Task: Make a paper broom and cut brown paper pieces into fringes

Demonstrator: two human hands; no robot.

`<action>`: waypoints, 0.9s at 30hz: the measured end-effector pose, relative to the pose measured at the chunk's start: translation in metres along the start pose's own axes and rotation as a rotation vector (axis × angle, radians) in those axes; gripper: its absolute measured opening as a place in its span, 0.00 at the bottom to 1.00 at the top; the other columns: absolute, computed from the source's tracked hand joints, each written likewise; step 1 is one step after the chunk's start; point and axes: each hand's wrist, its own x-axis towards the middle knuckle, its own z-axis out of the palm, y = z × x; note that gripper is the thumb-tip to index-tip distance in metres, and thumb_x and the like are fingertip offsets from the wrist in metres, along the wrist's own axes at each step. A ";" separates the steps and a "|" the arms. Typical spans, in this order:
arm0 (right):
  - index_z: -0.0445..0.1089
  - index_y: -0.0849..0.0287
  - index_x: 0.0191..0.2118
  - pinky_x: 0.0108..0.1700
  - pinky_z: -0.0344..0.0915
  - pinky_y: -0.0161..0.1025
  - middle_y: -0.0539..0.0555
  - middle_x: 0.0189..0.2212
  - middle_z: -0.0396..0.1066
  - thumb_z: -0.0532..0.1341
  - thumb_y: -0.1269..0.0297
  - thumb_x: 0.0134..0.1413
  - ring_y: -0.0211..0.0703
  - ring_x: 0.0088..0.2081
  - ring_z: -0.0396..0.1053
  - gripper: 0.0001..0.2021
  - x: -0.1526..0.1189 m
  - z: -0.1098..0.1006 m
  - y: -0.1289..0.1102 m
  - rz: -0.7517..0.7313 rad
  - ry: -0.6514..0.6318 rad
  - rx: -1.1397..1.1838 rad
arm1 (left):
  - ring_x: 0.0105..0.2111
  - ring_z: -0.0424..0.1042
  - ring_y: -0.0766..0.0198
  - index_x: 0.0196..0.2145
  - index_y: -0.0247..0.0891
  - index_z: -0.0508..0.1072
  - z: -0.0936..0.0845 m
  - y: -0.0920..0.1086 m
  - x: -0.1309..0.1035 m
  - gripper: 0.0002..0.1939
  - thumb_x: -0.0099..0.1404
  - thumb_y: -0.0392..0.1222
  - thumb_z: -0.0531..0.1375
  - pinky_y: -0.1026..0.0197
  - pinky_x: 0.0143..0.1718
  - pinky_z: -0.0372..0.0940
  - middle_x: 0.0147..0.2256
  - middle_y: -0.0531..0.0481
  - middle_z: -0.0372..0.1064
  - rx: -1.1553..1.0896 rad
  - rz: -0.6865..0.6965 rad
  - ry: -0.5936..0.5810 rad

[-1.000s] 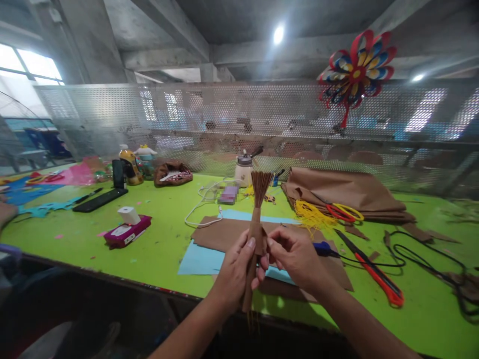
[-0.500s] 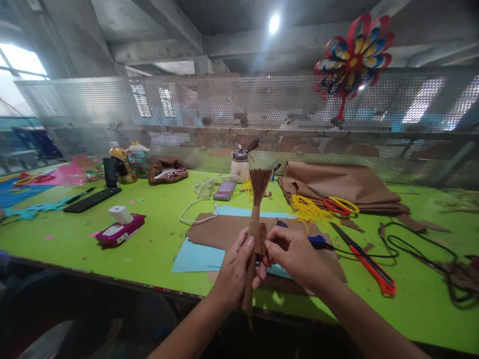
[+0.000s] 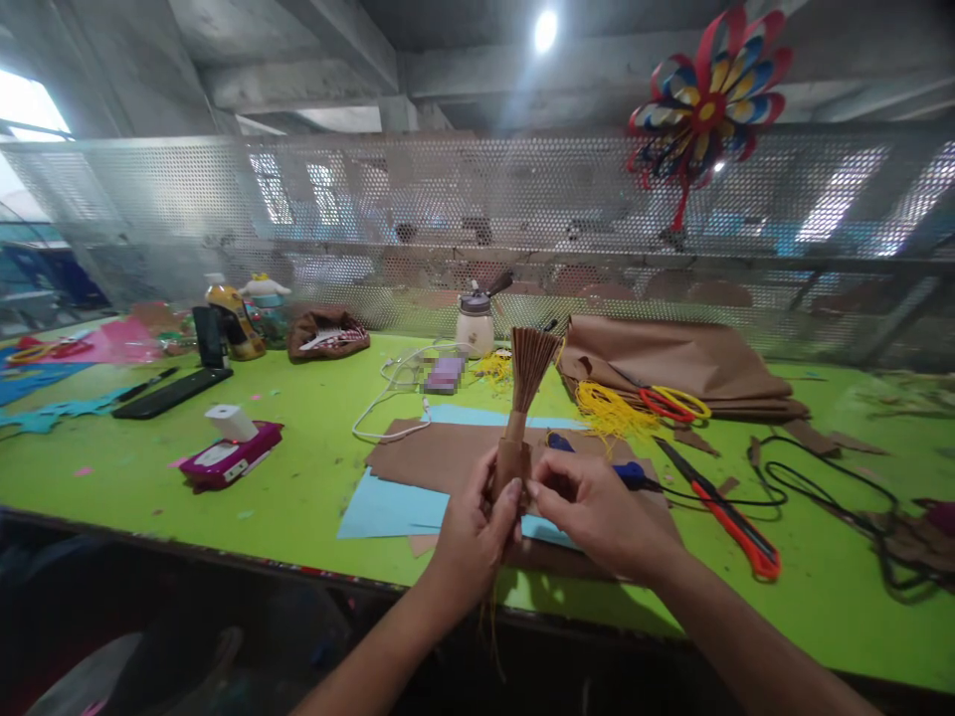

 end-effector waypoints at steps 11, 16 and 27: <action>0.59 0.59 0.21 0.21 0.51 0.31 0.43 0.13 0.55 0.56 0.68 0.46 0.30 0.17 0.52 0.07 0.004 -0.006 0.007 0.103 -0.006 0.253 | 0.11 0.56 0.75 0.44 0.36 0.60 -0.001 0.006 -0.002 0.17 0.61 0.48 0.51 0.72 0.12 0.51 0.19 0.55 0.63 -0.168 -0.133 -0.077; 0.59 0.59 0.21 0.22 0.51 0.31 0.44 0.14 0.55 0.56 0.68 0.46 0.30 0.18 0.53 0.07 0.002 -0.008 0.008 0.105 -0.011 0.246 | 0.11 0.56 0.74 0.49 0.37 0.58 0.001 0.005 -0.003 0.21 0.60 0.48 0.53 0.72 0.12 0.52 0.17 0.57 0.60 -0.185 -0.124 -0.060; 0.58 0.60 0.22 0.19 0.50 0.29 0.42 0.13 0.54 0.57 0.68 0.47 0.28 0.16 0.51 0.08 0.004 -0.012 0.025 0.083 -0.093 0.424 | 0.13 0.54 0.77 0.47 0.38 0.60 0.001 0.002 -0.002 0.18 0.61 0.47 0.52 0.74 0.12 0.49 0.21 0.56 0.61 -0.240 -0.161 -0.081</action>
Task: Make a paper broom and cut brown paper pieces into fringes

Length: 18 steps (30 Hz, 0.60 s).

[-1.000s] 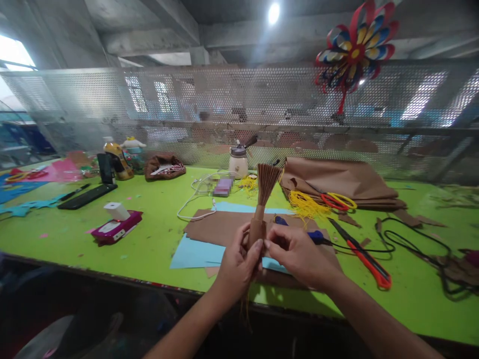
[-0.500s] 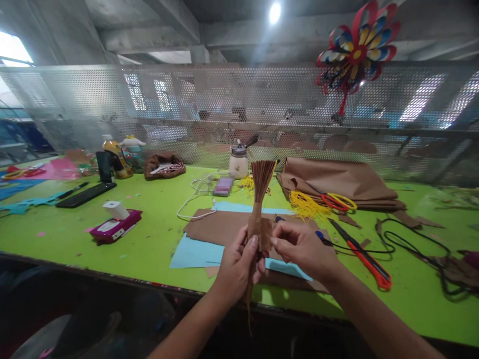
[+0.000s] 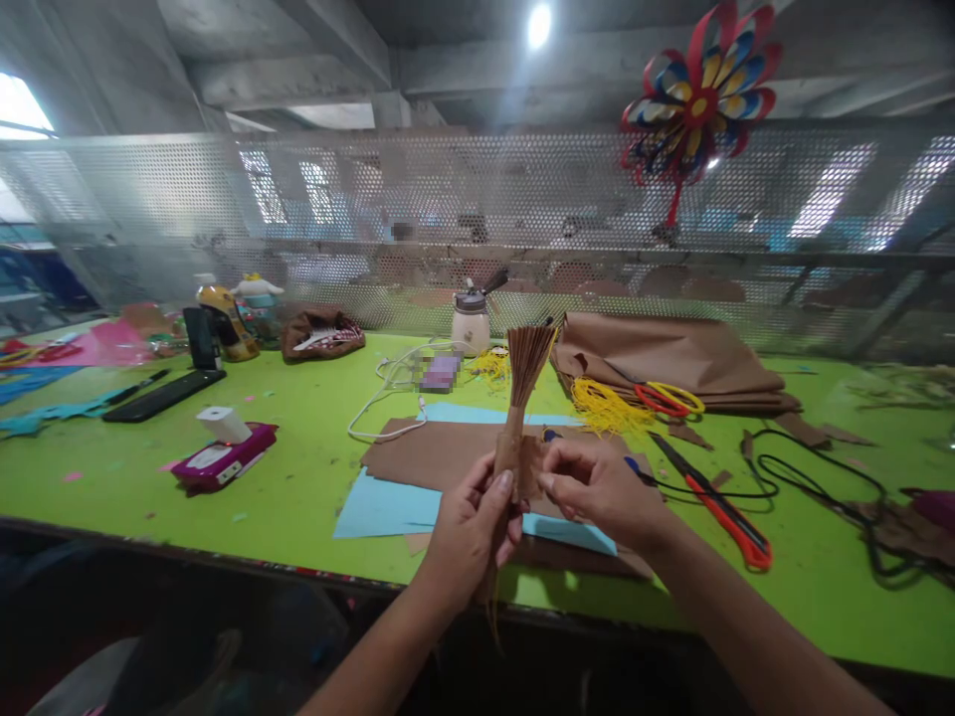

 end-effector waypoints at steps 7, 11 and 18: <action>0.60 0.60 0.24 0.20 0.52 0.30 0.43 0.14 0.58 0.57 0.64 0.49 0.29 0.17 0.54 0.08 0.001 0.001 0.002 0.034 -0.010 0.067 | 0.13 0.54 0.78 0.40 0.36 0.62 -0.003 0.001 -0.001 0.13 0.63 0.47 0.50 0.73 0.13 0.48 0.23 0.54 0.64 -0.031 0.006 -0.024; 0.63 0.60 0.27 0.24 0.57 0.32 0.46 0.19 0.61 0.57 0.60 0.51 0.32 0.21 0.58 0.09 -0.001 -0.001 -0.002 -0.021 0.024 0.000 | 0.13 0.54 0.77 0.41 0.37 0.61 -0.002 0.004 -0.002 0.13 0.63 0.47 0.49 0.73 0.13 0.48 0.24 0.54 0.64 -0.031 0.013 -0.047; 0.66 0.59 0.30 0.40 0.60 0.39 0.53 0.31 0.63 0.57 0.68 0.49 0.40 0.37 0.62 0.02 -0.020 0.024 -0.029 -0.445 0.333 -0.588 | 0.13 0.55 0.77 0.38 0.37 0.61 0.000 0.005 0.000 0.11 0.64 0.46 0.49 0.72 0.14 0.47 0.21 0.56 0.63 -0.039 0.030 -0.015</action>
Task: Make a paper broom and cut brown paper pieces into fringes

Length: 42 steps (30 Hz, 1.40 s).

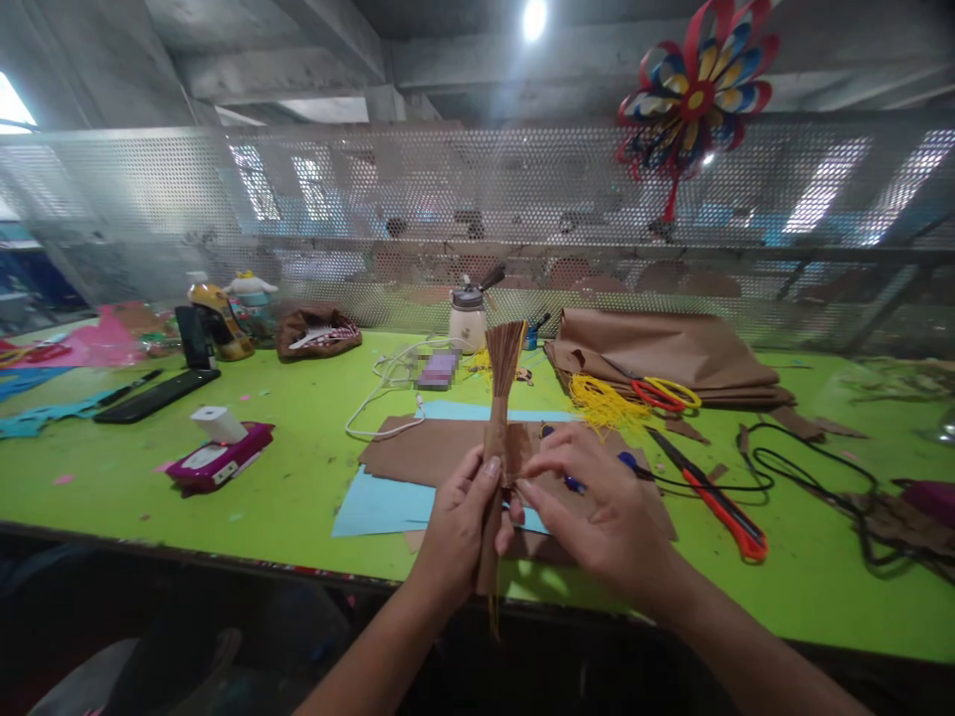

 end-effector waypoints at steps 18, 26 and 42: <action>0.68 0.58 0.39 0.49 0.56 0.48 0.58 0.44 0.57 0.56 0.73 0.48 0.47 0.48 0.56 0.11 -0.018 0.017 0.001 -0.036 0.080 -0.125 | 0.13 0.56 0.76 0.38 0.39 0.60 0.000 0.001 -0.004 0.13 0.61 0.50 0.50 0.72 0.15 0.49 0.20 0.59 0.60 0.018 -0.020 0.055; 0.68 0.58 0.34 0.51 0.54 0.50 0.58 0.49 0.55 0.57 0.74 0.46 0.50 0.53 0.53 0.08 -0.023 0.021 0.002 0.005 0.006 -0.125 | 0.13 0.56 0.74 0.37 0.40 0.59 0.002 0.001 -0.003 0.12 0.61 0.50 0.50 0.71 0.15 0.52 0.19 0.60 0.59 -0.022 -0.025 0.076; 0.70 0.59 0.34 0.33 0.63 0.36 0.53 0.27 0.68 0.55 0.68 0.53 0.39 0.30 0.66 0.07 -0.024 0.029 0.001 0.159 0.122 0.104 | 0.13 0.56 0.72 0.40 0.40 0.59 0.004 -0.007 0.000 0.15 0.61 0.52 0.50 0.70 0.16 0.54 0.17 0.60 0.57 0.080 0.028 0.189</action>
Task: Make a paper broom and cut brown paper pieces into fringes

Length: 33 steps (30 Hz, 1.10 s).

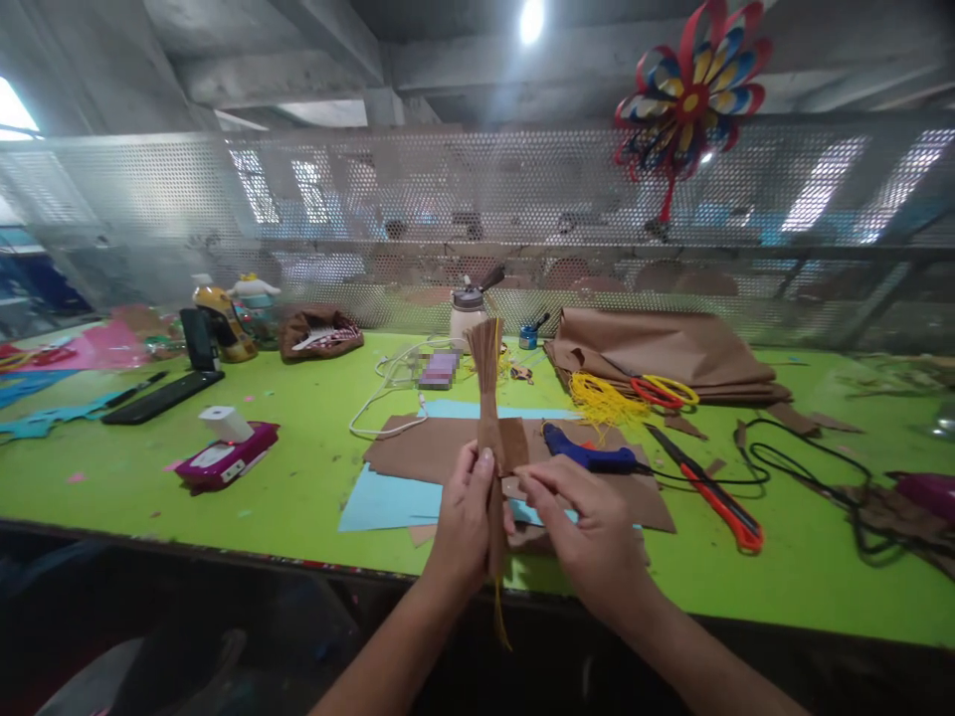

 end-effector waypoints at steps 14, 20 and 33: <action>0.70 0.60 0.39 0.42 0.66 0.40 0.57 0.39 0.71 0.56 0.66 0.52 0.44 0.40 0.69 0.10 -0.003 0.033 -0.012 0.216 0.137 0.239 | 0.42 0.64 0.56 0.43 0.38 0.65 0.000 -0.019 -0.008 0.16 0.59 0.47 0.54 0.62 0.38 0.60 0.41 0.43 0.66 0.170 0.315 0.228; 0.69 0.59 0.40 0.44 0.65 0.39 0.56 0.39 0.71 0.55 0.70 0.53 0.43 0.41 0.68 0.10 -0.003 0.034 -0.007 0.042 0.188 0.106 | 0.39 0.65 0.61 0.40 0.38 0.66 0.000 -0.014 -0.010 0.12 0.63 0.45 0.49 0.63 0.41 0.59 0.38 0.46 0.66 0.207 0.322 0.112; 0.68 0.60 0.44 0.39 0.67 0.40 0.56 0.37 0.71 0.57 0.67 0.50 0.44 0.37 0.69 0.14 0.008 0.021 -0.011 0.238 0.109 0.229 | 0.38 0.65 0.63 0.43 0.39 0.65 0.006 -0.009 -0.009 0.14 0.63 0.46 0.49 0.65 0.39 0.60 0.38 0.48 0.65 0.150 0.283 0.088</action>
